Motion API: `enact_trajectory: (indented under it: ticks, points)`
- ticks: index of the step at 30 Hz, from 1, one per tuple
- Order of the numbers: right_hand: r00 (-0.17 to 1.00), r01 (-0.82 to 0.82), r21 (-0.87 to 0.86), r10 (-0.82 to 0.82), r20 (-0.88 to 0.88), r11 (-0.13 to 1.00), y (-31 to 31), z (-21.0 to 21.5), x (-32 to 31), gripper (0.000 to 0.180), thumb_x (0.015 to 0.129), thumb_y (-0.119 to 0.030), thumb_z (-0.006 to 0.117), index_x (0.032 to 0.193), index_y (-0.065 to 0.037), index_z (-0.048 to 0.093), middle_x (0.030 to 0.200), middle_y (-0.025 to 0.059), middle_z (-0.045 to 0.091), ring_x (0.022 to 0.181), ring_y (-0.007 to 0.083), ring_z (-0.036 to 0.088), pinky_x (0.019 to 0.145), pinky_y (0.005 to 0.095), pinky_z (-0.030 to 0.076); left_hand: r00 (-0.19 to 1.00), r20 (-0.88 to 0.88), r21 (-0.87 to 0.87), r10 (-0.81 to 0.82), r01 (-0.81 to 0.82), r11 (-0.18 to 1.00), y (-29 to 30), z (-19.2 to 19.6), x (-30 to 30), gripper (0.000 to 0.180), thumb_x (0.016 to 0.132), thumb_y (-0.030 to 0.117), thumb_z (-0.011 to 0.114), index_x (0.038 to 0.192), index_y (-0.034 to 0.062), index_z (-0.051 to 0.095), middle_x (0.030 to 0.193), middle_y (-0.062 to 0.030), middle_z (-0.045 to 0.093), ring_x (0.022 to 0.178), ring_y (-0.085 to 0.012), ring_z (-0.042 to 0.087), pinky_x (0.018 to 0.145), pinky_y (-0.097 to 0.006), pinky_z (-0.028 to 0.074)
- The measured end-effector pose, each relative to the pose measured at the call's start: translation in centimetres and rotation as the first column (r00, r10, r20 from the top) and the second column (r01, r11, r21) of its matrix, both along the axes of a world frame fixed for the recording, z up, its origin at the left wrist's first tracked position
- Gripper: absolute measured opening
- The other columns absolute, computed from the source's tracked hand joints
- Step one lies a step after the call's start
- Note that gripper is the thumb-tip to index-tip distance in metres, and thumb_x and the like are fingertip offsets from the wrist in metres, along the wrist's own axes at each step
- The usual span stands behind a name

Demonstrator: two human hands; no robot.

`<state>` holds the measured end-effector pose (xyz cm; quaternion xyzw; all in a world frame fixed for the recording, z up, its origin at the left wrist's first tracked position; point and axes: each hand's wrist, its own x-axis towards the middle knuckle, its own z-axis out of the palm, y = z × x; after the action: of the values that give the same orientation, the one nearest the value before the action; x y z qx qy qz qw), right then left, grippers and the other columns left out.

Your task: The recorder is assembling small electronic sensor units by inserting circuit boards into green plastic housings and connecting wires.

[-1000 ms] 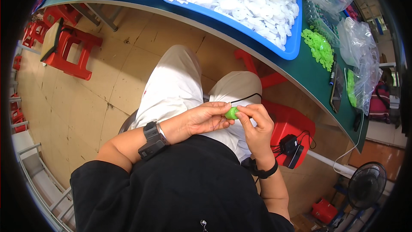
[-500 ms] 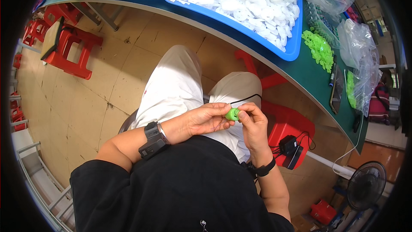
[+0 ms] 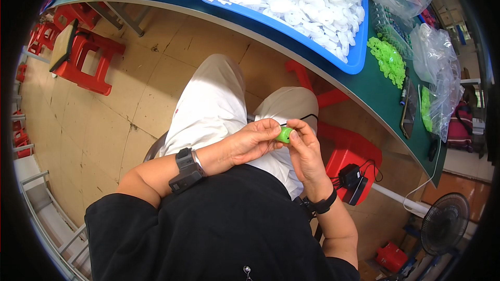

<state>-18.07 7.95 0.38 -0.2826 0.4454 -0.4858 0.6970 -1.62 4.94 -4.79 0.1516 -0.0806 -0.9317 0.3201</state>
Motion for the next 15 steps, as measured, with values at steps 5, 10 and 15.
enact_trajectory:
  ticks: [5,10,15]
  points:
    - [0.998,-0.064,0.057,0.064,-0.001,0.996,0.1,0.5,-0.2,0.034,0.095,-0.022,0.059,0.122,-0.002,0.052,0.108,0.0058,0.057,0.102,0.0138,0.052,0.093,0.0306,0.040,0.998,0.040,-0.101,0.053,-0.049,0.994,0.2,0.6,-0.2,0.015,0.093,0.021,0.061,0.099,0.0082,0.054,0.098,-0.0037,0.061,0.092,-0.0128,0.058,0.090,-0.029,0.045]
    - [0.983,-0.168,0.060,0.172,-0.060,0.984,0.4,0.3,-0.9,0.035,0.096,-0.023,0.057,0.122,0.000,0.054,0.110,0.0073,0.058,0.101,0.0141,0.053,0.092,0.0315,0.042,0.993,0.111,-0.141,0.027,-0.011,0.990,0.7,0.0,0.1,0.016,0.094,0.022,0.061,0.097,0.0082,0.054,0.095,-0.0039,0.061,0.091,-0.0130,0.059,0.091,-0.030,0.045]
    - [0.983,-0.161,0.085,0.167,-0.071,0.983,0.3,-1.5,-1.1,0.029,0.095,-0.019,0.056,0.118,0.000,0.059,0.109,0.0054,0.058,0.093,0.0107,0.052,0.083,0.0263,0.042,0.986,0.166,-0.111,0.015,0.004,0.994,0.7,-0.8,0.0,0.017,0.094,0.022,0.060,0.096,0.0060,0.054,0.096,-0.0068,0.062,0.090,-0.0167,0.060,0.089,-0.031,0.047]
